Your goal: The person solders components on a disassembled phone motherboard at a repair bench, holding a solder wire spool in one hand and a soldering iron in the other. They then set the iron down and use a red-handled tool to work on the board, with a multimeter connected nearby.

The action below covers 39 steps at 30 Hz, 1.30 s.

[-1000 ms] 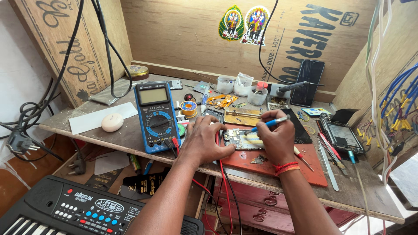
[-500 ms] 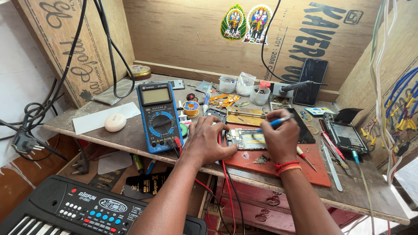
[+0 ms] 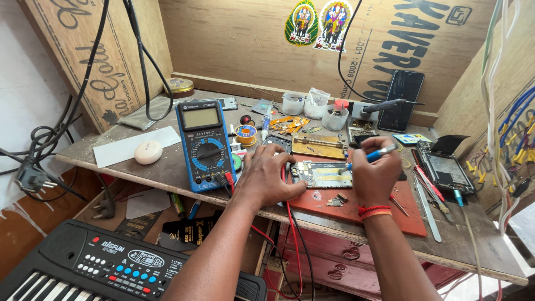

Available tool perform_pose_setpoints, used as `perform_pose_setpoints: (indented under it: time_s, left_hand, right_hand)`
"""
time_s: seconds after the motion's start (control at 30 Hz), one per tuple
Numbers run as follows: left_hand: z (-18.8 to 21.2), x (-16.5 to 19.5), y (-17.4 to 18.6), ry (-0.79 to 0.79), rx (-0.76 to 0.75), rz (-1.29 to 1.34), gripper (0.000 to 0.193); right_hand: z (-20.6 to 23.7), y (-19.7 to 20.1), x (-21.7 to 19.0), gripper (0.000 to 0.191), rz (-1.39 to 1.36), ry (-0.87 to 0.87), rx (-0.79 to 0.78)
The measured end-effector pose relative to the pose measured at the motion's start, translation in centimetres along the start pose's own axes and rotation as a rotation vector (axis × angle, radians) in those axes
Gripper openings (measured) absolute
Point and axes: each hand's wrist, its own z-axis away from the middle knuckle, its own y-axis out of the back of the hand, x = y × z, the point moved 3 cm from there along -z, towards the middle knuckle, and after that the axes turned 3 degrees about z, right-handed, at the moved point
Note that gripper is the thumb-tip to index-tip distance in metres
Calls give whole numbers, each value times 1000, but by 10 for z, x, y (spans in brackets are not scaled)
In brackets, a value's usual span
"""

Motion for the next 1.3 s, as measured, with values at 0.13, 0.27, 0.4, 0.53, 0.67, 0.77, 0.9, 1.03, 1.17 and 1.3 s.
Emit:
perform_pose_setpoints:
  time_s: [0.13,0.27,0.4,0.53,0.67,0.77,0.9,1.03,1.17,1.3]
  left_hand:
    - [-1,1,0,11,-17,12,62]
    - [0,1,0,17,-14,17,62]
    - [0,1,0,-8,2,11,59]
    - [0,1,0,8,-3,23,61]
    - [0,1,-1,14,-16,14,62]
    - [0,2,-1,5,-8,21,62]
    - [-1,1,-1,26,-13,40,61]
    - [0,0,-2,9,-15,15,61]
    - [0,0,-2,6,-13,10,61]
    - [-1,1,-2,12,-20,23,62]
  right_hand:
    - [0,-1,0,6,216,11,-27]
    - [2,8,3,7,196,81,139]
    - [1,4,8,7,159,45,24]
    - [1,7,5,6,291,95,156]
    - [2,6,3,5,245,119,129]
    - [2,7,0,6,280,147,145]
    - [4,6,-3,7,274,162,149]
    - [3,5,-10,9,104,189,72]
    - [7,-5,-14,10,-83,78,-173]
    - [7,-16,-9,10,-81,-136,-406]
